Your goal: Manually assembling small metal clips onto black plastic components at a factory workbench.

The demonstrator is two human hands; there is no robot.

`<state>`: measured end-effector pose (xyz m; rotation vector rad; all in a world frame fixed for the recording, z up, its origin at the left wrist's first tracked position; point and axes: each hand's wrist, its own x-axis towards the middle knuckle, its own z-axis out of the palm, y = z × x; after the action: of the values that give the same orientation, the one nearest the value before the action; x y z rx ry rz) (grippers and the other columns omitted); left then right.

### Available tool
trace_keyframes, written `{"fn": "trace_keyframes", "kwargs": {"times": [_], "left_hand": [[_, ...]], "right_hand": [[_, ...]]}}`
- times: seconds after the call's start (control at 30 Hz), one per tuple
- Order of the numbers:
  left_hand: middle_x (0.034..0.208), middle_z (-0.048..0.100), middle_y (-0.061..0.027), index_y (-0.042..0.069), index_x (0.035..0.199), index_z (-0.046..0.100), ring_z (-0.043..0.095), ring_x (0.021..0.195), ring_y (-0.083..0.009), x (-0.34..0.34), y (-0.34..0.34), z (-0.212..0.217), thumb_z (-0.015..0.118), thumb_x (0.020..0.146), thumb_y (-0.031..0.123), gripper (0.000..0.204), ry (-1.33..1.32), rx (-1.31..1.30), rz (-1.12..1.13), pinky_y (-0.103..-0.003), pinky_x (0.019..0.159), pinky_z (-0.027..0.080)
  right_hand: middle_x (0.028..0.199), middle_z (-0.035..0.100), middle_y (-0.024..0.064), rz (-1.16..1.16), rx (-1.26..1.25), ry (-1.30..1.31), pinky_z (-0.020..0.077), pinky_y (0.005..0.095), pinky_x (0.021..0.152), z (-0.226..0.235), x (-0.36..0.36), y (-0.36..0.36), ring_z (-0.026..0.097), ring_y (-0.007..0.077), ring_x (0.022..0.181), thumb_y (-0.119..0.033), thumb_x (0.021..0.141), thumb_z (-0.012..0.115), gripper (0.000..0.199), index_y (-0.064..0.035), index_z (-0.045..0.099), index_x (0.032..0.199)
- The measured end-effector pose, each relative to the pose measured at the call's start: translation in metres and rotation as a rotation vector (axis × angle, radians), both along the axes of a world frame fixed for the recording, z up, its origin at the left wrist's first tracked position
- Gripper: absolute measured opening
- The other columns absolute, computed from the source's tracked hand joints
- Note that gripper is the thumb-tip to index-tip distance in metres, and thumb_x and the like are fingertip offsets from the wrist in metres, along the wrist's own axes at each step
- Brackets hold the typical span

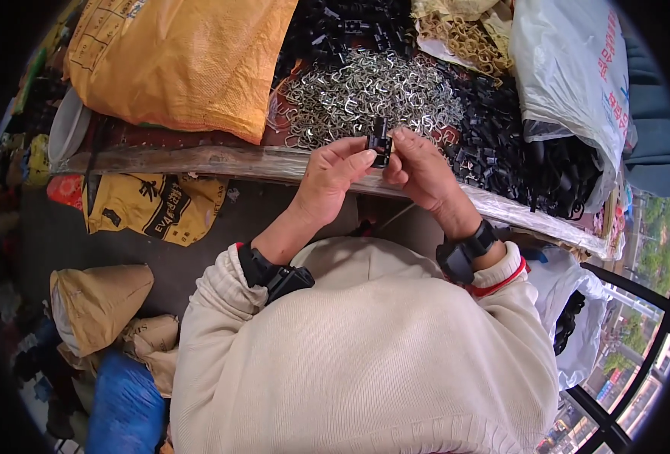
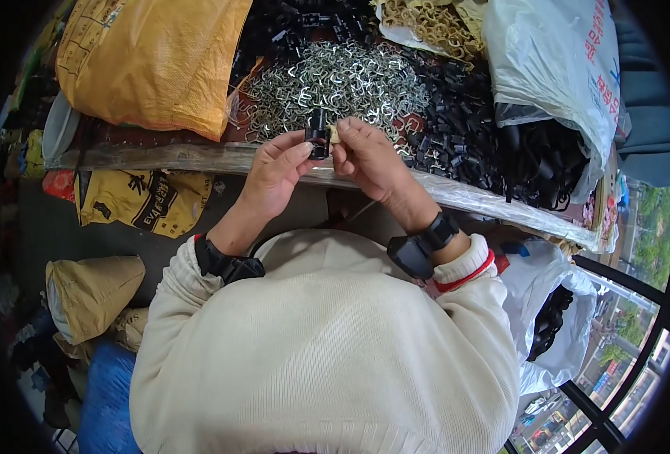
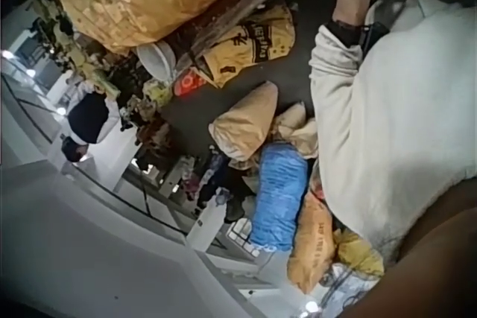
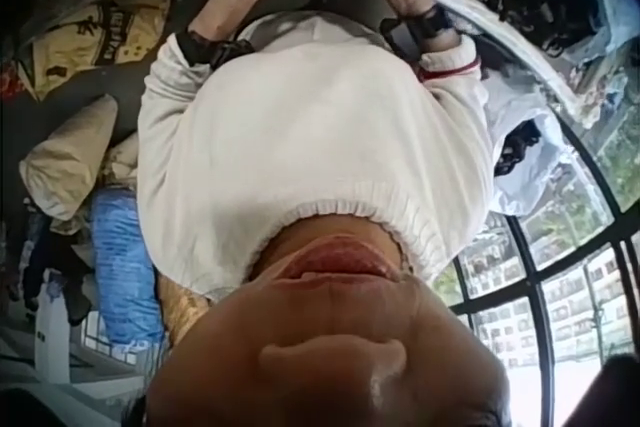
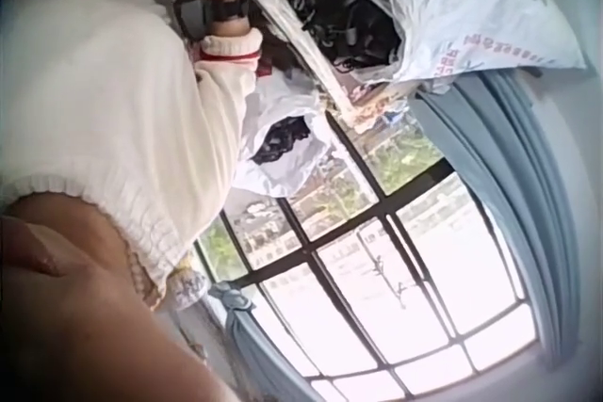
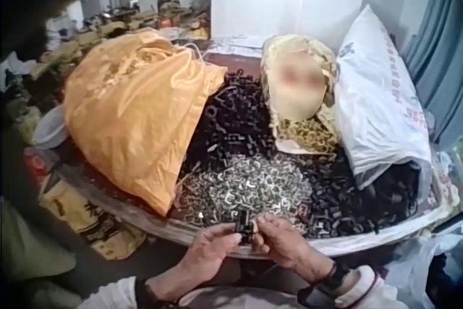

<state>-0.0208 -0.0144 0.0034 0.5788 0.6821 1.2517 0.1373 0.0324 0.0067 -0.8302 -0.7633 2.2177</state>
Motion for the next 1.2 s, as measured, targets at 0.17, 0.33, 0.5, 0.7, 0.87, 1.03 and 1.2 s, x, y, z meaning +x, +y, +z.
{"fn": "trace_keyframes", "kwargs": {"times": [0.17, 0.33, 0.5, 0.7, 0.87, 1.03, 1.2], "left_hand": [[0.088, 0.059, -0.0045, 0.0, 0.099, 0.055, 0.055, 0.076, -0.0092, 0.0, -0.004, 0.002, 0.055, 0.078, 0.009, 0.023, -0.055, -0.024, -0.062, -0.023, 0.071, 0.047], [0.089, 0.058, -0.0066, -0.001, 0.096, 0.055, 0.056, 0.079, -0.0123, 0.003, -0.013, 0.007, 0.053, 0.079, 0.007, 0.019, -0.077, -0.039, -0.067, -0.025, 0.073, 0.047], [0.094, 0.055, -0.0115, -0.005, 0.1, 0.048, 0.055, 0.085, -0.0174, 0.008, -0.01, 0.004, 0.047, 0.082, 0.009, 0.023, -0.117, -0.064, -0.061, -0.028, 0.077, 0.047], [0.101, 0.053, -0.0157, -0.007, 0.104, 0.045, 0.053, 0.093, -0.0216, 0.01, -0.001, -0.004, 0.046, 0.083, 0.014, 0.031, -0.135, -0.061, -0.124, -0.031, 0.085, 0.044], [0.101, 0.053, -0.0157, -0.007, 0.105, 0.045, 0.053, 0.094, -0.0212, 0.012, 0.005, -0.007, 0.046, 0.083, 0.015, 0.031, -0.124, -0.094, -0.154, -0.031, 0.084, 0.044], [0.094, 0.055, -0.0148, -0.006, 0.103, 0.045, 0.056, 0.087, -0.0235, 0.01, 0.003, -0.003, 0.048, 0.082, 0.013, 0.029, -0.013, -0.139, -0.116, -0.028, 0.074, 0.048], [0.089, 0.057, -0.0116, -0.004, 0.098, 0.05, 0.06, 0.077, -0.0234, 0.022, -0.008, 0.02, 0.051, 0.08, 0.009, 0.022, 0.059, -0.192, -0.162, -0.024, 0.063, 0.049]], "right_hand": [[0.059, 0.045, -0.0011, -0.082, 0.399, -0.36, 0.0293, 0.0178, 0.045, 0.016, -0.004, -0.025, 0.039, 0.0055, 0.049, -0.022, 0.087, 0.044, 0.019, -0.0066, 0.047, 0.098], [0.062, 0.048, 0.0005, -0.184, 0.655, -0.347, 0.0325, 0.0189, 0.048, 0.01, 0.004, -0.03, 0.044, 0.007, 0.056, -0.014, 0.084, 0.049, 0.015, -0.0042, 0.051, 0.094], [0.07, 0.053, 0.0039, -0.336, 1.104, -0.544, 0.0391, 0.0245, 0.056, -0.001, 0.022, -0.026, 0.049, 0.0118, 0.064, -0.008, 0.074, 0.058, 0.007, -0.0022, 0.055, 0.071], [0.064, 0.052, 0.0085, -0.446, 1.202, -0.642, 0.0398, 0.0282, 0.053, 0.001, 0.033, -0.025, 0.052, 0.0185, 0.06, -0.014, 0.071, 0.061, 0.015, -0.0022, 0.052, 0.07], [0.063, 0.052, 0.0091, -0.27, 1.062, -0.514, 0.0401, 0.0297, 0.053, 0.006, 0.045, -0.02, 0.053, 0.0207, 0.057, -0.014, 0.074, 0.059, 0.014, -0.0012, 0.053, 0.073], [0.062, 0.051, 0.0055, -0.152, 1.128, -0.508, 0.0394, 0.0255, 0.051, 0.008, 0.053, -0.01, 0.047, 0.0116, 0.054, -0.013, 0.08, 0.052, 0.013, -0.0006, 0.055, 0.076], [0.06, 0.047, -0.0026, -0.135, 0.935, -0.437, 0.0342, 0.0189, 0.047, 0.041, 0.049, -0.024, 0.041, 0.0029, 0.055, -0.015, 0.083, 0.05, 0.014, -0.0018, 0.054, 0.08]]}}
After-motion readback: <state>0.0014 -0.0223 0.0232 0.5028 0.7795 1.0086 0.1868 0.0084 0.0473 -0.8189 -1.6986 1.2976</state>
